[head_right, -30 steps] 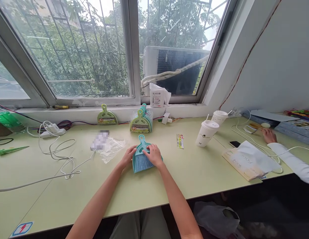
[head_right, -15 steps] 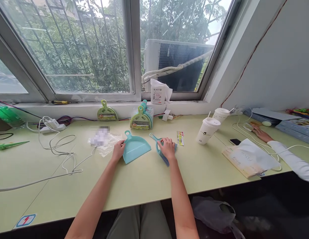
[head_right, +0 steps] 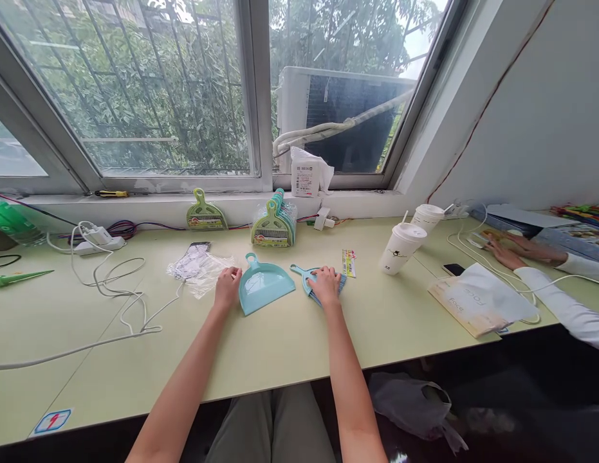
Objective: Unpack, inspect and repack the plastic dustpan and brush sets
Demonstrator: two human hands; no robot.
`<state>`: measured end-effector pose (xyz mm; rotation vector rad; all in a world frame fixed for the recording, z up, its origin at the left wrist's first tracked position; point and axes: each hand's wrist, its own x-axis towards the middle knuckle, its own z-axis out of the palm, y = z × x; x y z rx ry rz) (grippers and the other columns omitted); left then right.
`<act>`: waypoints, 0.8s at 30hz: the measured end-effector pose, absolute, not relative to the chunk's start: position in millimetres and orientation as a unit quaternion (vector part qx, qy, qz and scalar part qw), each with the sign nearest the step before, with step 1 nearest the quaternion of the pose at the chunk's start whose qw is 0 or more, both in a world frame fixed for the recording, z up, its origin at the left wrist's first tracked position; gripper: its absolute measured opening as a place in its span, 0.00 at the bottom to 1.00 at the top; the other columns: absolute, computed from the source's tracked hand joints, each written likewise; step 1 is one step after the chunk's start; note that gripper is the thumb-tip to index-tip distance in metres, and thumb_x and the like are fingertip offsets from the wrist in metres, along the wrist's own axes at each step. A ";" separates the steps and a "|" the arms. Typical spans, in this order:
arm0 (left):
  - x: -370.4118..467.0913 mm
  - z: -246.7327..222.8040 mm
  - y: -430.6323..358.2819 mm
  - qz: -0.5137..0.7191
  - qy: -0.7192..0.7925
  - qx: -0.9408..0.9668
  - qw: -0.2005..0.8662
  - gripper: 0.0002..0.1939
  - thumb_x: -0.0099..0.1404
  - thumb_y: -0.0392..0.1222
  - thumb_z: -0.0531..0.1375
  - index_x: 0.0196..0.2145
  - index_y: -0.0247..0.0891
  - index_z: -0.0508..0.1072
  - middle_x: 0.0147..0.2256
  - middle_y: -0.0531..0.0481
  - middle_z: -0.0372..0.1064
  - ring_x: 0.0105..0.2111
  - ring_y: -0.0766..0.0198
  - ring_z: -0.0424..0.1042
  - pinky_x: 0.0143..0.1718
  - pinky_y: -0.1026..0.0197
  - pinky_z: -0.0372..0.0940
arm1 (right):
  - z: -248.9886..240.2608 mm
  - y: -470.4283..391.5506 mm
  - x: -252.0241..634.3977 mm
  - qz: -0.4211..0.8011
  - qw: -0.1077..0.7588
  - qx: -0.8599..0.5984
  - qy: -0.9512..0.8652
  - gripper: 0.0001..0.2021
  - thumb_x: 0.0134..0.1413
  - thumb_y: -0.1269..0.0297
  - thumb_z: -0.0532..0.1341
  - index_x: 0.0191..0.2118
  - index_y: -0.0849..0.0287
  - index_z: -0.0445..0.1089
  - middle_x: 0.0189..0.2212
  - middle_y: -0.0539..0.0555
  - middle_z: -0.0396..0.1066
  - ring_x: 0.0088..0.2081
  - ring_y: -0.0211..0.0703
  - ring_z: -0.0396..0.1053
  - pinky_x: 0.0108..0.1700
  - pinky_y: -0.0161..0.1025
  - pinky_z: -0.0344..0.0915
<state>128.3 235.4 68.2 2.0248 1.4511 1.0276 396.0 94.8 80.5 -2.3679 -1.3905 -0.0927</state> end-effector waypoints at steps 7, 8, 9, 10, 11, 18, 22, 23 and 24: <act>126.8 70.1 236.2 0.380 0.541 0.717 0.221 0.11 0.63 0.44 0.50 0.33 0.39 0.69 0.33 0.46 0.66 0.33 0.59 0.67 0.38 0.57 0.61 | 80.8 96.4 395.2 -0.104 0.242 -0.846 -0.464 0.12 0.55 0.60 0.55 0.43 0.54 0.71 0.43 0.56 0.70 0.46 0.49 0.59 0.44 0.43 0.47; 126.3 70.7 236.4 0.384 0.543 0.713 0.221 0.11 0.63 0.44 0.50 0.33 0.39 0.69 0.33 0.46 0.66 0.33 0.59 0.67 0.38 0.57 0.61 | 81.4 96.2 395.7 -0.112 0.250 -0.847 -0.455 0.11 0.56 0.61 0.55 0.42 0.54 0.72 0.43 0.56 0.70 0.46 0.49 0.59 0.44 0.43 0.47; 125.7 71.2 236.7 0.389 0.543 0.710 0.221 0.11 0.63 0.44 0.50 0.33 0.38 0.69 0.33 0.46 0.66 0.33 0.59 0.67 0.38 0.58 0.61 | 82.2 95.9 396.2 -0.119 0.257 -0.848 -0.447 0.11 0.56 0.62 0.54 0.40 0.54 0.72 0.43 0.56 0.70 0.46 0.49 0.59 0.44 0.43 0.47; 125.0 71.7 237.2 0.396 0.542 0.707 0.222 0.11 0.63 0.43 0.49 0.33 0.38 0.69 0.33 0.46 0.67 0.33 0.60 0.67 0.38 0.58 0.61 | 83.0 95.6 396.8 -0.126 0.265 -0.849 -0.440 0.11 0.57 0.63 0.53 0.40 0.55 0.72 0.43 0.57 0.70 0.46 0.49 0.59 0.43 0.43 0.47; 124.4 72.1 237.8 0.402 0.541 0.704 0.223 0.11 0.63 0.43 0.49 0.33 0.38 0.69 0.34 0.46 0.67 0.33 0.60 0.67 0.38 0.58 0.61 | 83.7 95.2 397.3 -0.134 0.272 -0.849 -0.433 0.11 0.57 0.63 0.53 0.39 0.55 0.72 0.43 0.57 0.69 0.46 0.49 0.59 0.43 0.43 0.47; 123.4 76.0 233.8 0.384 0.531 0.727 0.206 0.13 0.65 0.44 0.47 0.32 0.39 0.69 0.35 0.46 0.69 0.34 0.61 0.68 0.37 0.60 0.60 | 83.0 94.9 395.3 -0.072 0.229 -0.852 -0.466 0.11 0.53 0.59 0.57 0.39 0.53 0.74 0.45 0.57 0.68 0.47 0.50 0.59 0.45 0.44 0.48; 128.3 79.2 222.5 0.300 0.513 0.790 0.150 0.14 0.66 0.48 0.47 0.36 0.41 0.69 0.35 0.48 0.69 0.34 0.60 0.69 0.32 0.61 0.57 | 79.3 95.7 394.4 -0.016 0.200 -0.844 -0.498 0.11 0.50 0.60 0.59 0.39 0.52 0.74 0.43 0.54 0.70 0.47 0.49 0.60 0.46 0.44 0.48; 129.3 79.8 220.6 0.275 0.515 0.800 0.142 0.13 0.66 0.48 0.48 0.36 0.41 0.69 0.34 0.47 0.70 0.34 0.60 0.69 0.31 0.61 0.57 | 79.2 95.9 394.7 -0.017 0.203 -0.845 -0.495 0.10 0.49 0.60 0.59 0.38 0.52 0.74 0.42 0.54 0.70 0.47 0.49 0.60 0.46 0.45 0.47; 129.9 80.4 219.5 0.251 0.521 0.804 0.137 0.13 0.66 0.48 0.48 0.36 0.41 0.69 0.34 0.47 0.70 0.34 0.59 0.69 0.31 0.61 0.56 | 79.6 96.1 395.1 -0.023 0.209 -0.847 -0.489 0.09 0.49 0.61 0.59 0.36 0.53 0.74 0.42 0.54 0.71 0.46 0.49 0.61 0.47 0.45 0.47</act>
